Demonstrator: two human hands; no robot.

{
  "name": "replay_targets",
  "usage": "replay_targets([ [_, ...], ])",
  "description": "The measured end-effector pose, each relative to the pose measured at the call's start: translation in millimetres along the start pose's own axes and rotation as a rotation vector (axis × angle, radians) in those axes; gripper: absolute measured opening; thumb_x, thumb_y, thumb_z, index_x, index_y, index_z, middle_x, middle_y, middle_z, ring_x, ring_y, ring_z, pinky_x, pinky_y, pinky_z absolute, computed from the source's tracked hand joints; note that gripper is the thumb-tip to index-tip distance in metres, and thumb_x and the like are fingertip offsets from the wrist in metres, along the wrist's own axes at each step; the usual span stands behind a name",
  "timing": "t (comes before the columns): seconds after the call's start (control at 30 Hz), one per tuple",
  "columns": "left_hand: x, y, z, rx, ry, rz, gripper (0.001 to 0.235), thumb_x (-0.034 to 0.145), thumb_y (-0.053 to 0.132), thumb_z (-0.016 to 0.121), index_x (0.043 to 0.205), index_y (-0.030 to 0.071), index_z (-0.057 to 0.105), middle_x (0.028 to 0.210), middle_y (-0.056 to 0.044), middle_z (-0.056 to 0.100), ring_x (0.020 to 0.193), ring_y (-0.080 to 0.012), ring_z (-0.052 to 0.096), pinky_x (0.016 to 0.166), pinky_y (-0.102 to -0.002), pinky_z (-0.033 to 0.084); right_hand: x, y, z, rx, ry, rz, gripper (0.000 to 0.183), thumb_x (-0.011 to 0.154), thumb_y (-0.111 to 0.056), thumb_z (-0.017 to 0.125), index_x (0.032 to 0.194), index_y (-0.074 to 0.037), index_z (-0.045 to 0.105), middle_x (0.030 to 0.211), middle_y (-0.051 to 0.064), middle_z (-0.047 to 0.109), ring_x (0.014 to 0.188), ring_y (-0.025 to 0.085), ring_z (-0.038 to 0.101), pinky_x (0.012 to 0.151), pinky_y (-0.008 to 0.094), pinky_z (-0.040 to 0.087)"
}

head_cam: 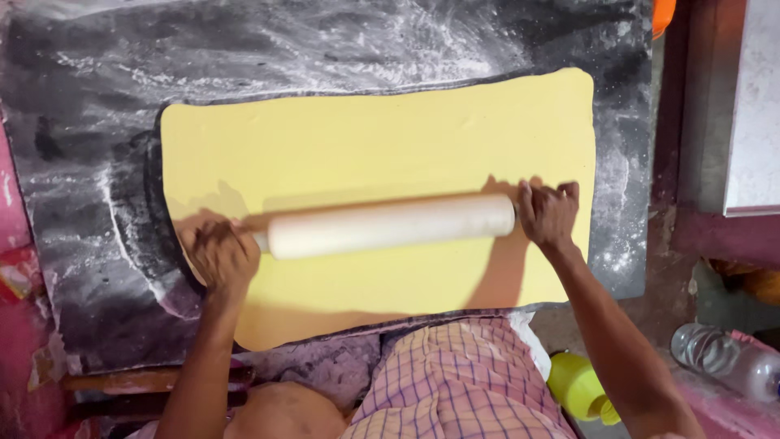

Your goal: The person uses a rolling pin to flatten a rectangular piece of yellow dough on a floured metal surface. They repeatedly roll the dough, flip it over, and adjust its position to achieve a uniform thin sheet. The person also spreads flour on the surface and the dough to prevent sticking.

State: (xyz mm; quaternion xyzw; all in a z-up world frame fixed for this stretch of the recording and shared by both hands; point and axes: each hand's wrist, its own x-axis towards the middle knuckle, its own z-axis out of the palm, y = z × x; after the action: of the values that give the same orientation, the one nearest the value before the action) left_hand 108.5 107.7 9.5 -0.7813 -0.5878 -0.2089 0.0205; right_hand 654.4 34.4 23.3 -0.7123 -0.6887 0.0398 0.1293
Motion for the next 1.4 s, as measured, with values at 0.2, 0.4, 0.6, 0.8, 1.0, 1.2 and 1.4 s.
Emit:
replay_targets([
  [0.2,85.1,-38.5,64.2,0.064,0.19,0.065,0.034,0.109,0.008,0.049,0.076,0.005,0.058,0.085,-0.016,0.064,0.085,-0.0361,0.06,0.093,-0.048,0.04,104.3,31.6,35.6,-0.025,0.089,0.018,0.053,0.114,-0.025,0.05,0.064,-0.01,0.063,0.065,0.011,0.065,0.051,0.031,0.048,0.087,0.043,0.036],
  [0.4,226.3,-77.9,127.3,0.256,0.239,0.165,0.041,0.12,0.013,0.041,0.099,-0.002,0.072,0.101,-0.02,0.071,0.109,-0.0337,0.065,0.122,-0.051,0.03,262.6,67.3,65.0,-0.088,0.14,0.014,0.058,0.118,-0.036,0.051,0.074,-0.005,0.072,0.069,0.017,0.066,0.062,0.038,0.054,0.093,0.047,0.037],
  [0.6,281.9,-91.2,123.7,0.019,-0.169,0.04,0.032,0.121,0.022,0.044,0.122,-0.004,0.063,0.128,-0.027,0.062,0.134,-0.0479,0.052,0.115,-0.065,0.025,322.6,68.9,69.8,-0.11,0.346,-0.165,0.042,0.11,-0.028,0.05,0.085,-0.005,0.075,0.087,0.015,0.071,0.087,0.037,0.063,0.099,0.048,0.035],
  [0.8,148.4,-107.3,56.5,-0.011,-0.151,-0.274,0.061,0.11,0.038,0.062,0.153,-0.001,0.044,0.149,-0.034,0.037,0.142,-0.0546,0.034,0.108,-0.07,0.03,277.7,26.4,43.4,0.145,0.385,-0.195,0.025,0.11,-0.017,0.06,0.124,-0.001,0.073,0.123,0.021,0.067,0.114,0.041,0.057,0.094,0.051,0.028],
  [1.0,-36.4,-94.7,-11.9,-0.231,-0.249,-0.7,0.066,0.085,0.039,0.088,0.12,-0.005,0.055,0.113,-0.023,0.066,0.104,-0.0348,0.062,0.088,-0.046,0.05,67.7,-173.1,93.2,0.781,-0.336,-0.269,0.013,0.1,-0.018,0.065,0.1,-0.007,0.071,0.102,0.013,0.072,0.094,0.031,0.064,0.082,0.045,0.053],
  [1.2,-35.1,-103.5,8.5,-0.682,-0.374,-0.844,0.028,0.089,0.016,0.085,0.104,-0.005,0.075,0.09,-0.009,0.075,0.076,-0.0138,0.064,0.066,-0.033,0.048,-84.7,-373.8,95.6,0.602,-0.227,-1.032,0.015,0.084,-0.02,0.064,0.092,-0.008,0.069,0.095,0.009,0.062,0.097,0.026,0.063,0.089,0.039,0.05],
  [1.4,-4.2,-84.4,-11.9,-0.848,-0.391,-0.887,0.022,0.086,0.009,0.079,0.104,0.001,0.068,0.095,-0.008,0.073,0.081,-0.0164,0.07,0.066,-0.032,0.054,-100.5,-416.1,110.5,0.271,-0.143,-1.013,0.021,0.075,-0.018,0.065,0.09,-0.005,0.071,0.098,0.008,0.064,0.096,0.024,0.062,0.083,0.035,0.051],
])
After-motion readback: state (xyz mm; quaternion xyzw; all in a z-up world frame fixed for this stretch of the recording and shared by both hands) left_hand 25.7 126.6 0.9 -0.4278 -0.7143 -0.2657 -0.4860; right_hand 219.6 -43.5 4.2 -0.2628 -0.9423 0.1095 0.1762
